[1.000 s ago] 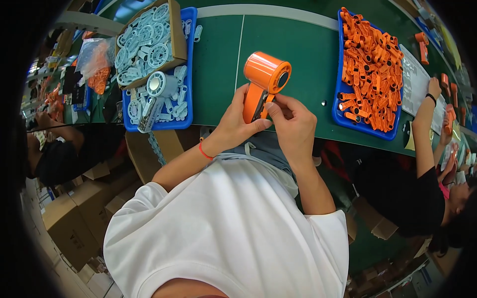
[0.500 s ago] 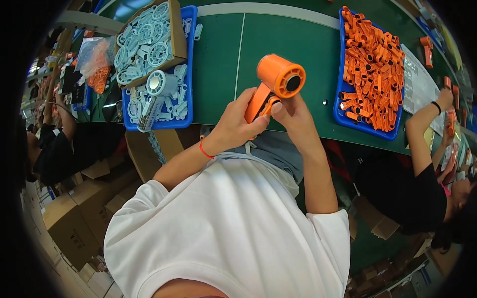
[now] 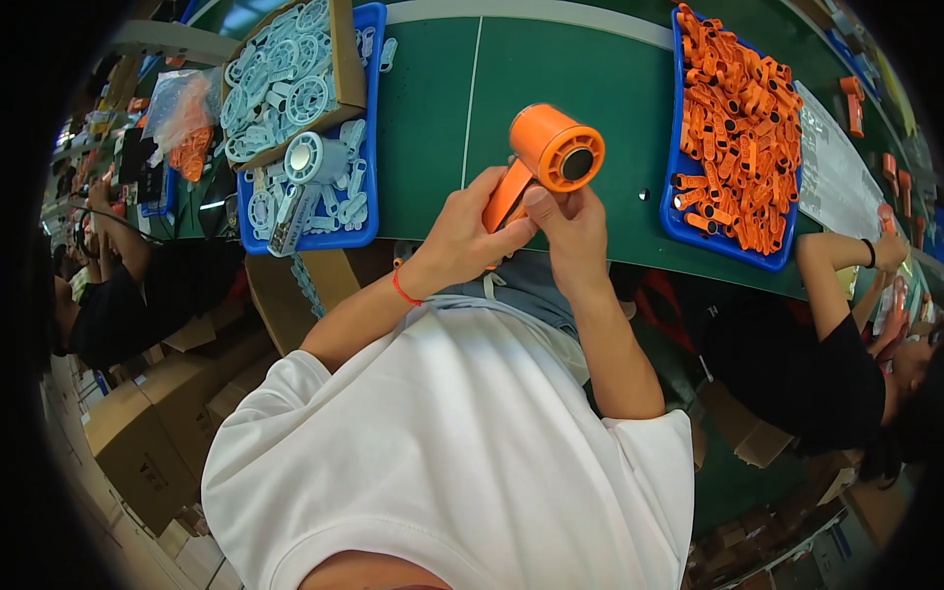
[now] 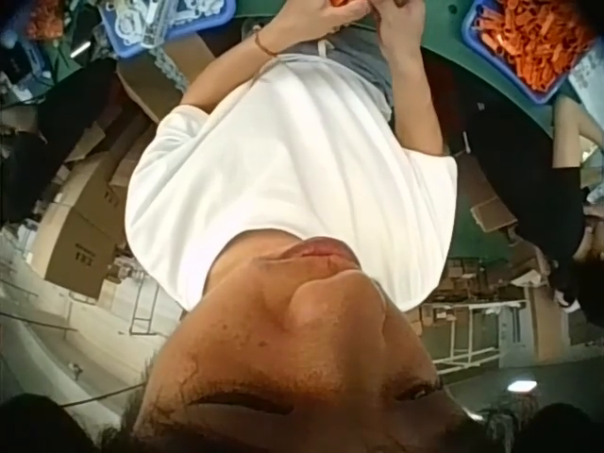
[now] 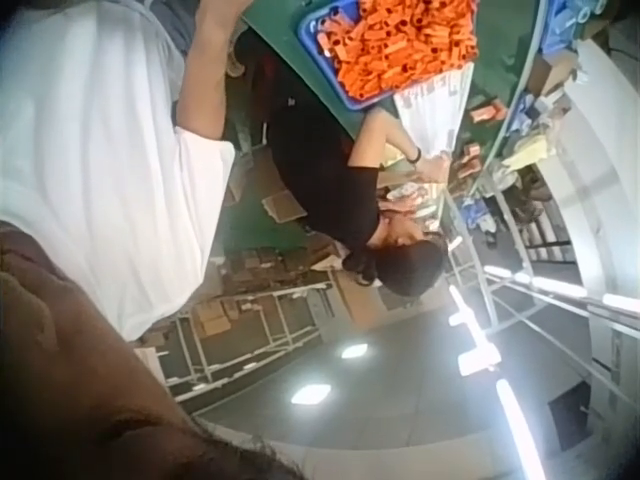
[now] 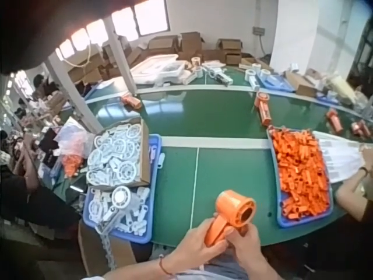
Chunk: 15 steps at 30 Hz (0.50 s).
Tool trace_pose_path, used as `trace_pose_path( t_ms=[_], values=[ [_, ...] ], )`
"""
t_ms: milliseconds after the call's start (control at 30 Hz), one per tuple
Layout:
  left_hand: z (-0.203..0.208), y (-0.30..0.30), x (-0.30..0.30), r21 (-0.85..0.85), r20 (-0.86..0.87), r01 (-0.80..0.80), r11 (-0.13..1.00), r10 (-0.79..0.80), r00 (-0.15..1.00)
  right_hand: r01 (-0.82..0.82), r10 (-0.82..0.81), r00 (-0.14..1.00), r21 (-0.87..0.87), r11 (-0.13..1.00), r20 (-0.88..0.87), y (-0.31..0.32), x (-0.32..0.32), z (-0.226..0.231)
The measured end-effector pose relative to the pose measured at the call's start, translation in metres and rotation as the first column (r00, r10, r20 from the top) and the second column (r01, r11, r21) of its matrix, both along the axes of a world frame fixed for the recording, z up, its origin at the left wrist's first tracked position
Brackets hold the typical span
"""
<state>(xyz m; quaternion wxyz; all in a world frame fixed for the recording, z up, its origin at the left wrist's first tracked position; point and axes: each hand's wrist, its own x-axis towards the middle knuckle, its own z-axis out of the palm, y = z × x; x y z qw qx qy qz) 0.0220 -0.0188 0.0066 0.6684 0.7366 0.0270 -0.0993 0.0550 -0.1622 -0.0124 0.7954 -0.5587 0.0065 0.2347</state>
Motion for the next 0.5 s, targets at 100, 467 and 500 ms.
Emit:
trace_pose_path(
  t_ms=[100,467,500],
  values=[
    [0.004,0.003,0.001,-0.02,-0.145,0.067,0.998,-0.069,0.987,-0.038,0.038,0.999,0.072,0.997,0.007,0.004,-0.001,-0.005],
    [-0.051,0.026,-0.006,0.226,0.271,-0.156,0.962,0.092,0.958,0.158,-0.038,0.831,-0.169,0.973,0.555,0.007,0.018,-0.033],
    [-0.049,0.023,-0.007,0.207,0.36,-0.209,0.956,0.125,0.925,0.166,0.01,0.789,-0.228,0.959,0.615,0.008,0.021,-0.029]
  ],
)
